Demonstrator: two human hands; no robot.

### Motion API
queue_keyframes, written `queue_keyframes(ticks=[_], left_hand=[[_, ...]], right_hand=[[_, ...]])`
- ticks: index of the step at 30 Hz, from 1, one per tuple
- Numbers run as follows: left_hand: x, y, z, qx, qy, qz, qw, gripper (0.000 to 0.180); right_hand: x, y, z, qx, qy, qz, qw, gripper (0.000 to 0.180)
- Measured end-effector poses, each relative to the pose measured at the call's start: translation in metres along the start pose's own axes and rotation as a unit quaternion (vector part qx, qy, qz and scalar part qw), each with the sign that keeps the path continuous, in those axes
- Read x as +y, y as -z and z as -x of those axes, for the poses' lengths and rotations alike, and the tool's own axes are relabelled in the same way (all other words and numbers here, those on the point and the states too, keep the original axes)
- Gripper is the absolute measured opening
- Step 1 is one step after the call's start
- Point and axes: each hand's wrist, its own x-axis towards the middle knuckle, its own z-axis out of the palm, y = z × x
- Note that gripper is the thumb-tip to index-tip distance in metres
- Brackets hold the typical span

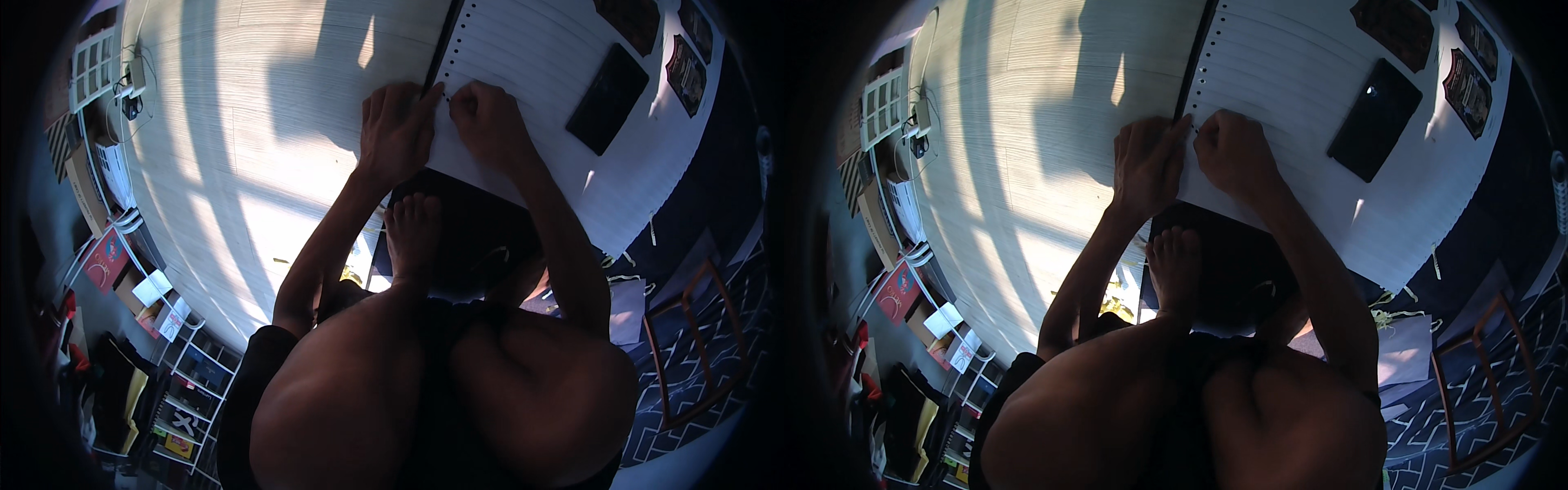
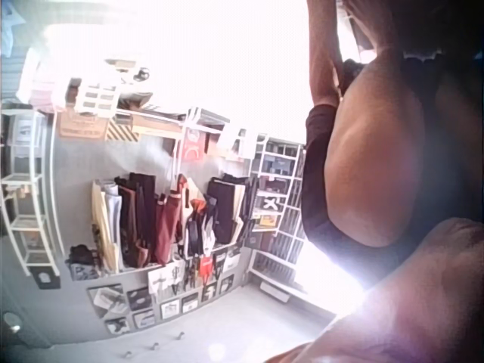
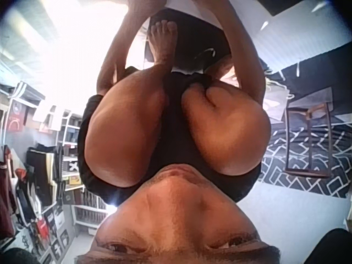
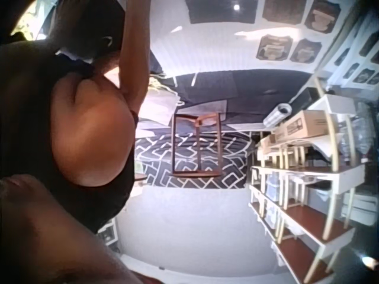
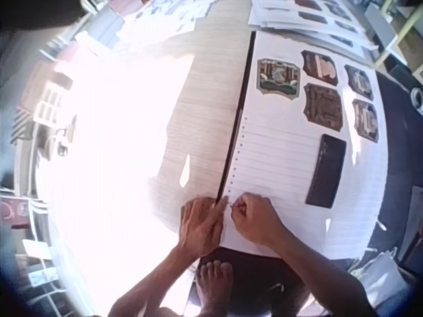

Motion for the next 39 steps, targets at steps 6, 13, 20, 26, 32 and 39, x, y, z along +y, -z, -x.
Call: queue_keyframes(ticks=[6,13,20,26,32,39], left_hand=[[0.002,0.005,-0.002,-0.025,0.005,-0.017,1.000,0.045],[-0.008,0.008,0.009,-0.003,0.016,0.087,0.996,0.040],[-0.008,0.005,0.019,0.004,0.008,0.075,0.997,0.045],[-0.005,0.003,0.019,-0.006,-0.008,0.014,1.000,0.051],[-0.010,0.004,0.019,0.027,-0.004,0.055,0.998,0.042],[0.020,0.013,0.023,0.033,0.208,0.348,0.913,0.027]], right_hand=[[0.005,-0.005,0.003,-0.069,-0.006,0.036,0.997,0.020],[0.006,-0.006,0.007,-0.043,0.023,0.009,0.999,0.021],[-0.001,-0.012,0.001,-0.052,0.003,0.067,0.996,0.020],[-0.003,-0.015,0.005,-0.062,-0.001,0.090,0.994,0.022],[0.004,-0.008,0.015,-0.102,0.017,0.000,0.995,0.020],[0.004,0.002,0.028,-0.129,-0.013,-0.124,0.984,0.021]])
